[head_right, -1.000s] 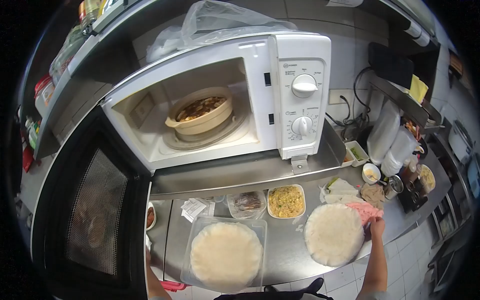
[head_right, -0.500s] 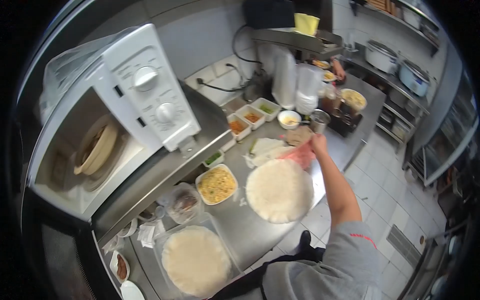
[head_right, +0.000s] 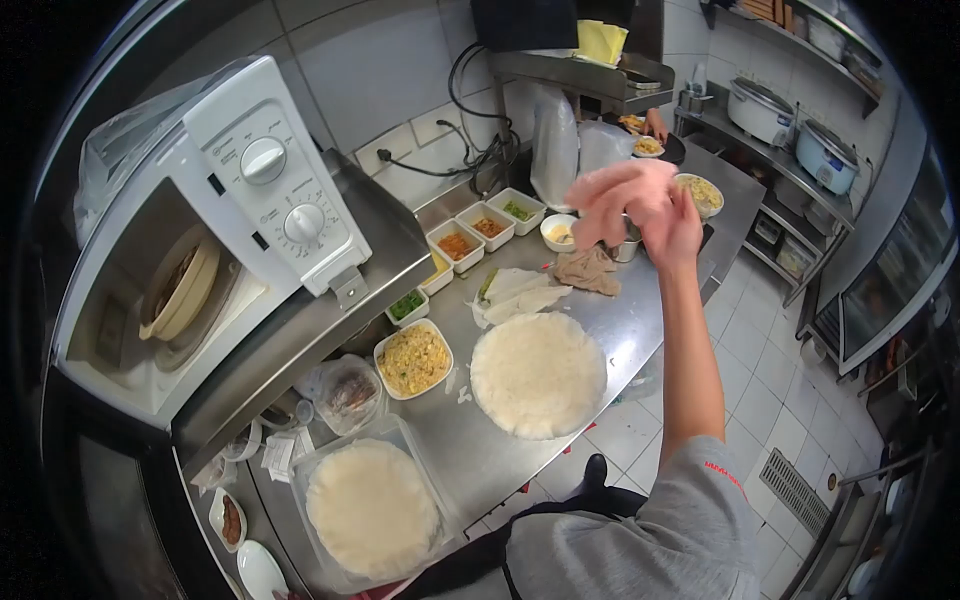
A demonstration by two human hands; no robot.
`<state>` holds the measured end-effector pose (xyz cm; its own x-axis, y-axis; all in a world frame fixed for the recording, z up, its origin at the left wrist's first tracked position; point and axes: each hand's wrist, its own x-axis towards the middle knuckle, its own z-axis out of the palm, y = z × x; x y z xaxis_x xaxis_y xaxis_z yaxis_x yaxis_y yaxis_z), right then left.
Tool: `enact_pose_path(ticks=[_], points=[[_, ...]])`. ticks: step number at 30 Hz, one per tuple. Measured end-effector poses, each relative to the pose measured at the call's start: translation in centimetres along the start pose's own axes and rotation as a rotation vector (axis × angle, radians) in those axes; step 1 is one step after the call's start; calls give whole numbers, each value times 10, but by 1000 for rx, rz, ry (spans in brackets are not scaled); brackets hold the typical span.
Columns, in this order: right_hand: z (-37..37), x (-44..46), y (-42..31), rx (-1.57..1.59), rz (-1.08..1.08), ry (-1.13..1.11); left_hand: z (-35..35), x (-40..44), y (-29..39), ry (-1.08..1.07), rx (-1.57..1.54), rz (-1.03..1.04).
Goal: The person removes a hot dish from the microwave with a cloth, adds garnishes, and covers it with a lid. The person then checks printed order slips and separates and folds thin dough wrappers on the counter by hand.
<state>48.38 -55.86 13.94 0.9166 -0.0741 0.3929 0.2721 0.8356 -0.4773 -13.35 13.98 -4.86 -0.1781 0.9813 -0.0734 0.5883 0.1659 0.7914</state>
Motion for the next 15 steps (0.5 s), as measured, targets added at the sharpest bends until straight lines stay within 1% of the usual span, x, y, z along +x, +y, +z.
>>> enact_pose_path(ticks=[1,3,5,7,8,9,10,11,12,13,14,15], points=[[5,-20,8,27,-2,114,8,7,-8,3,-106,-68],[-43,-43,48,8,239,22,17,22,-29,-3,-326,-191],[-44,-56,77,120,331,-199,21,39,-58,-25,-558,-296],[-49,-78,104,93,349,-187,25,48,-85,-43,-728,-353],[-29,-89,111,-15,398,-214,25,38,-84,-75,-753,-312],[8,-100,104,-126,439,-243,30,33,-82,-34,-770,-320],[74,-122,105,-101,409,-245,36,25,-77,6,-787,-326],[106,-132,114,-155,373,-338,36,16,-77,-5,-823,-270],[138,-141,124,-206,332,-428,38,6,-70,-10,-819,-257],[146,-131,137,-333,275,-611,41,5,-59,38,-772,-365],[158,-119,148,-463,206,-788,39,-9,-45,33,-693,-338],[173,-116,154,-443,265,-889,35,-27,-33,24,-609,-310]])
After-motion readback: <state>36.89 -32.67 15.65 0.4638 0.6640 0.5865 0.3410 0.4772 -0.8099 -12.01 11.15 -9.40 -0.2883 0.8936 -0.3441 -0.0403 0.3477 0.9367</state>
